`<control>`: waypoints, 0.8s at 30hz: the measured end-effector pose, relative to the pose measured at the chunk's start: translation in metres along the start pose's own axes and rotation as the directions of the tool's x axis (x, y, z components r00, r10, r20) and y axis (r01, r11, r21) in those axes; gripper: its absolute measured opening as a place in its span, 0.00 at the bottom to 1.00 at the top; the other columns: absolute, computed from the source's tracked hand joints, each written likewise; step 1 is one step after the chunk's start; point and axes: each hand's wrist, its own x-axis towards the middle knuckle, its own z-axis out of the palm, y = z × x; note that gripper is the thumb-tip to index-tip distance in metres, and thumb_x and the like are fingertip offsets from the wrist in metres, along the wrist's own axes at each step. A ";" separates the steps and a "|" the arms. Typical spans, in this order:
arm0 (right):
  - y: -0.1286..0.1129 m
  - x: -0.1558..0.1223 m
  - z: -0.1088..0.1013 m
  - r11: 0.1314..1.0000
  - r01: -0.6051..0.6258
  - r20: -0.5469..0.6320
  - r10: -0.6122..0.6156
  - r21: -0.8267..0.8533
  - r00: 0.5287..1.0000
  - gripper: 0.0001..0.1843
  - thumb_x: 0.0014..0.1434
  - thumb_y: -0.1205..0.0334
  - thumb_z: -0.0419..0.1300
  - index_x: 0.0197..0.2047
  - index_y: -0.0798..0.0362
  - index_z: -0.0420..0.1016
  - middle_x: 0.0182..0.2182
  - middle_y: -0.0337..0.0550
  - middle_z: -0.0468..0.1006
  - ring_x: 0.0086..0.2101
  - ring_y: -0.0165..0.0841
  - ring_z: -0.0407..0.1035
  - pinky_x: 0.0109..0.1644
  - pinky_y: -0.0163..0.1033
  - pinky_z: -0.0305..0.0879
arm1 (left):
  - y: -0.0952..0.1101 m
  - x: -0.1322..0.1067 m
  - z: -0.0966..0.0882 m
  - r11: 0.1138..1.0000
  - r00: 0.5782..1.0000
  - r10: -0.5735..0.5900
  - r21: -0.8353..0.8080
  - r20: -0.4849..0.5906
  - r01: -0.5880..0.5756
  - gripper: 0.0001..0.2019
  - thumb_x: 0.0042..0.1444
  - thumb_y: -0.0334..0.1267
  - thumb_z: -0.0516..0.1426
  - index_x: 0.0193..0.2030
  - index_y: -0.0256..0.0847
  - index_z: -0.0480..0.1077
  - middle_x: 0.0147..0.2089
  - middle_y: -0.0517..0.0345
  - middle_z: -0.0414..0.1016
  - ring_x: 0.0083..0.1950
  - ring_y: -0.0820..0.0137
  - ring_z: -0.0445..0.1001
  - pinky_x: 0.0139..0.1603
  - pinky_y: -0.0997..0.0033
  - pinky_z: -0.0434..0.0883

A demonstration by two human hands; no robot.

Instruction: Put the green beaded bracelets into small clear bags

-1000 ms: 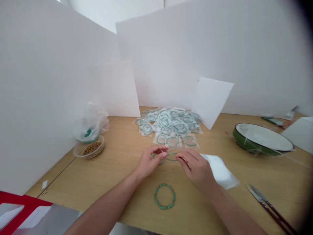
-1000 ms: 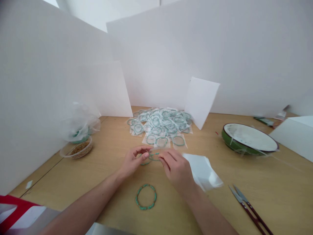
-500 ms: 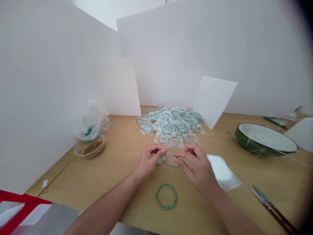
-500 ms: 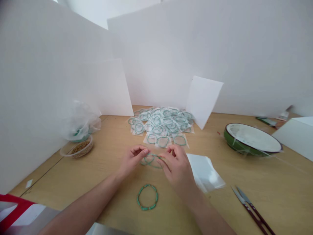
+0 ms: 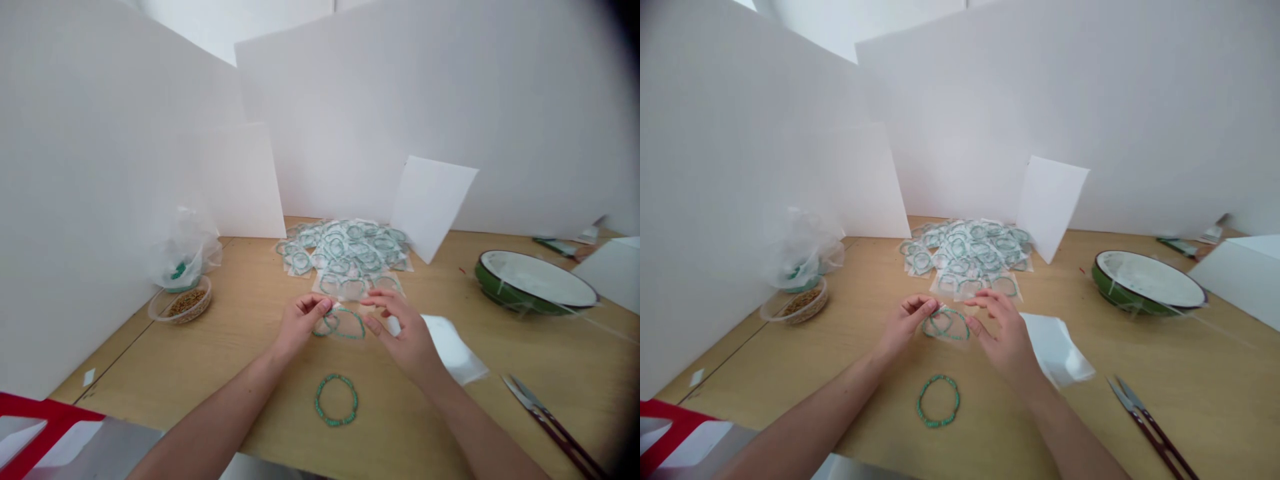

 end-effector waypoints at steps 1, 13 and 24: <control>0.000 0.000 0.001 0.999 -0.023 0.023 0.022 0.034 0.999 0.11 0.61 0.53 0.60 0.43 0.48 0.78 0.44 0.47 0.77 0.44 0.40 0.72 0.44 0.43 0.70 | 0.000 0.000 0.000 1.000 1.000 -0.001 0.003 0.019 0.001 0.18 0.47 0.52 0.66 0.31 0.36 0.77 0.28 0.55 0.78 0.30 0.72 0.73 0.35 0.73 0.68; 0.000 -0.004 0.007 0.989 -0.108 0.062 0.102 0.100 0.993 0.09 0.62 0.56 0.59 0.38 0.51 0.77 0.33 0.42 0.80 0.33 0.35 0.73 0.37 0.39 0.70 | 0.002 0.002 -0.001 0.999 0.997 0.033 0.015 0.067 -0.034 0.18 0.47 0.51 0.66 0.34 0.35 0.76 0.30 0.55 0.77 0.32 0.72 0.73 0.38 0.72 0.68; -0.025 -0.006 0.018 0.960 0.167 -0.117 -0.196 -0.224 0.974 0.11 0.64 0.64 0.56 0.46 0.49 0.78 0.37 0.46 0.73 0.40 0.38 0.69 0.46 0.46 0.69 | -0.004 -0.006 0.013 0.999 0.991 0.036 0.020 0.132 -0.039 0.18 0.48 0.50 0.66 0.39 0.38 0.78 0.36 0.52 0.80 0.34 0.70 0.75 0.38 0.71 0.70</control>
